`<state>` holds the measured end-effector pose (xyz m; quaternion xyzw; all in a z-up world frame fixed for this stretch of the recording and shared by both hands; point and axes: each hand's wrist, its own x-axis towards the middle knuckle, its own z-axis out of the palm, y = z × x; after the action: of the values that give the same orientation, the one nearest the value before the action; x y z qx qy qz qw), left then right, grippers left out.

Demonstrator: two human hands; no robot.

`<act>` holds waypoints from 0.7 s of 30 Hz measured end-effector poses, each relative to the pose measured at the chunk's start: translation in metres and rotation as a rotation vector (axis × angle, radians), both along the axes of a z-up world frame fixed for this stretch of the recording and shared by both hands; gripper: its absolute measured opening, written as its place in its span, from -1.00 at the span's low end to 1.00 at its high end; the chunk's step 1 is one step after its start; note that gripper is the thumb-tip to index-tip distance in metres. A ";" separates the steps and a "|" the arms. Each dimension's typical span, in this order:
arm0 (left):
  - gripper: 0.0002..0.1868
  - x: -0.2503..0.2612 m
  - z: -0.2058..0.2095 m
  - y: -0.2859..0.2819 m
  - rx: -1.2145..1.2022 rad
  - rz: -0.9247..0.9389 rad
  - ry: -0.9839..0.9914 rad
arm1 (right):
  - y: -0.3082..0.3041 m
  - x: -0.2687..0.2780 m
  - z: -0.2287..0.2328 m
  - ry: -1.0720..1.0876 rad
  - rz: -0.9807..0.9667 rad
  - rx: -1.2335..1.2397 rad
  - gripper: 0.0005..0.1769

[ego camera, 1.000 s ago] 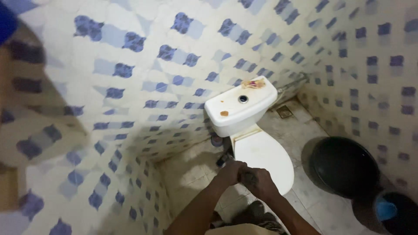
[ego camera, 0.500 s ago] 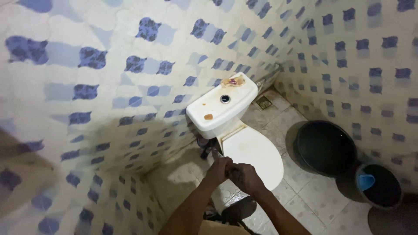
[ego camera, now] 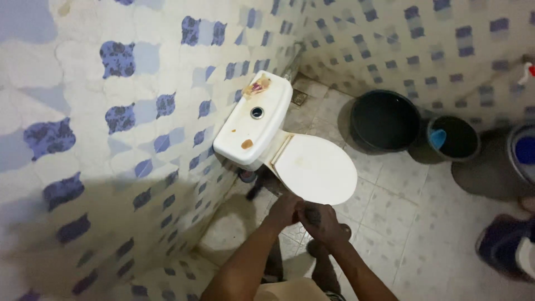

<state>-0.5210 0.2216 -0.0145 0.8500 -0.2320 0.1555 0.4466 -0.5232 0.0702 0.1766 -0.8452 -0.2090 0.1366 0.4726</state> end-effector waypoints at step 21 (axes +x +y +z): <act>-0.64 -0.086 0.053 -0.016 0.139 -0.284 0.441 | -0.008 -0.105 0.051 0.318 -0.253 -0.294 -0.76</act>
<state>-0.6068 0.2059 0.0381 0.8509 -0.2560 -0.1140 0.4442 -0.6278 0.0623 0.2272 -0.8922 -0.0025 0.2364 0.3849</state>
